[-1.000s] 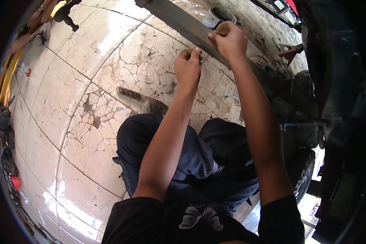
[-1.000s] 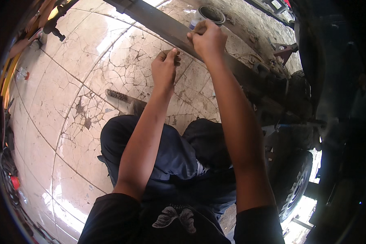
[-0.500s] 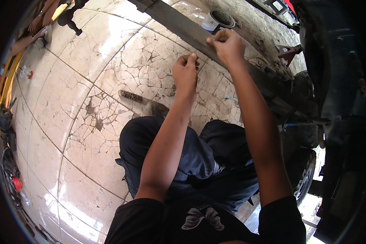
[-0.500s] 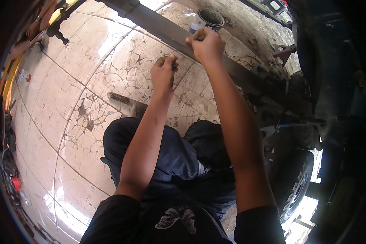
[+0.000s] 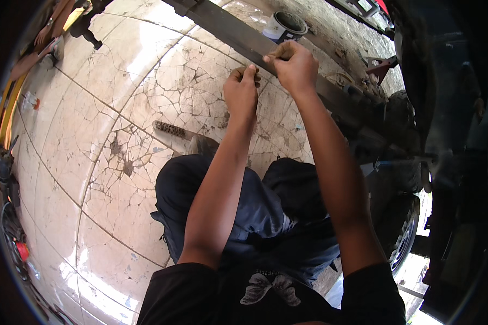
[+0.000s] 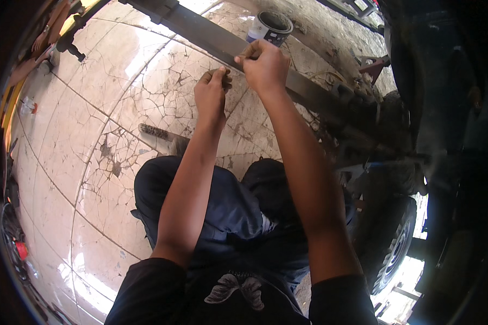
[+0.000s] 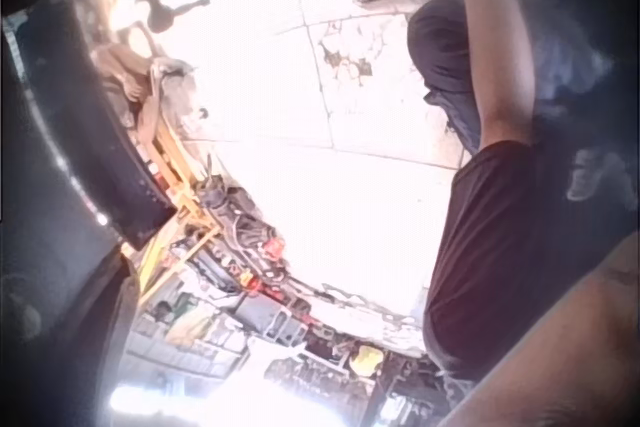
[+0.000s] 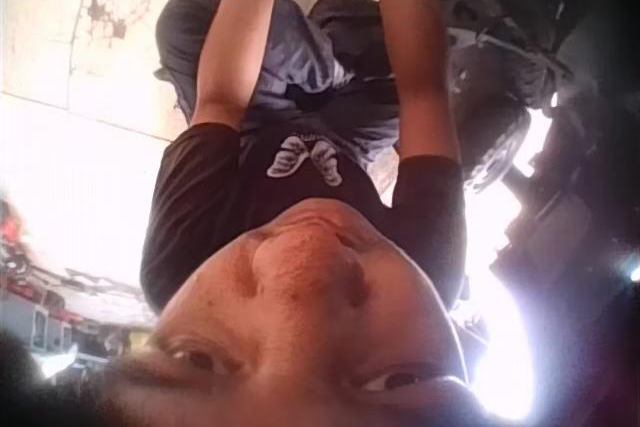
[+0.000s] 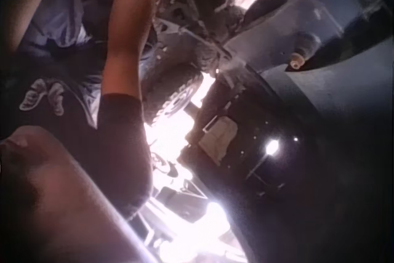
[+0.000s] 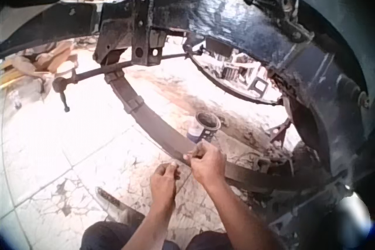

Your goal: The person sits on the floor under a vehicle and repeatedly scrubs a metal beam with a small abrasive pad. They wipe the beam back and forth, occasionally pausing to adjust the pad or inspect the surface.

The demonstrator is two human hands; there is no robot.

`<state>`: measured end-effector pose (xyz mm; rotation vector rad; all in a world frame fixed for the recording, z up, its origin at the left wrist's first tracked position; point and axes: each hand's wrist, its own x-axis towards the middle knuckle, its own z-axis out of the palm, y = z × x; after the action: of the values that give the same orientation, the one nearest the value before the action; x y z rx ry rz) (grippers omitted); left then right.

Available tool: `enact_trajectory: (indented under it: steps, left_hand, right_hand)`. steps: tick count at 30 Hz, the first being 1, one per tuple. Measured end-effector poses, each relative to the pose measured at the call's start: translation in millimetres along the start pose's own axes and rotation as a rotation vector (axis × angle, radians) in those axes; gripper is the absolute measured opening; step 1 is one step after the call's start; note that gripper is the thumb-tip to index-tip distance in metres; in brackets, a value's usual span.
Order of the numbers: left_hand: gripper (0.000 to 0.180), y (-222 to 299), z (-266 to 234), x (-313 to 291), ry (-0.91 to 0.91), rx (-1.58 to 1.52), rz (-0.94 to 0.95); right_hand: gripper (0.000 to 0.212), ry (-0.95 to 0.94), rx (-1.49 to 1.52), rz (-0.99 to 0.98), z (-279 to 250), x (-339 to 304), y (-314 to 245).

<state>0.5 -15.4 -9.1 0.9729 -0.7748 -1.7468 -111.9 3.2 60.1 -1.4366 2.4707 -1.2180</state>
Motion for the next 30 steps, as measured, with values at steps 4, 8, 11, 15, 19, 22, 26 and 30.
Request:
enact_trajectory:
  steps: [4, 8, 11, 15, 19, 22, 26, 30]
  left_hand:
    - [0.026, -1, -10, -9, 0.002, 0.007, -0.030]
    - [0.026, 10, -7, -10, 0.051, -0.062, 0.008]
    - [0.026, 13, -5, -10, 0.042, -0.051, 0.003]
    - [0.025, 3, -5, -4, 0.007, -0.019, -0.032]
    - [0.024, 4, -2, -5, 0.006, 0.020, -0.026]
    - [0.025, 7, 5, -4, -0.020, -0.001, 0.020]
    - [0.024, 2, -6, -8, 0.014, -0.023, -0.043]
    - [0.024, 9, 0, -3, 0.012, -0.057, -0.005]
  right_hand:
    - [0.025, 0.055, 0.117, 0.034, 5, 1, 16]
    - [0.024, 0.095, 0.009, 0.059, 1, 2, 13]
    - [0.022, 0.138, 0.027, 0.013, 6, 5, 13]
    - [0.021, 0.117, -0.142, 0.002, 11, 18, 1]
    - [0.023, 0.090, -0.185, -0.073, 5, 2, 3]
    - [0.025, 0.115, -0.181, -0.032, 6, 33, 10]
    - [0.025, 0.093, -0.260, -0.060, 8, 25, 11]
    - [0.025, 0.025, -0.085, 0.013, 1, 6, 5]
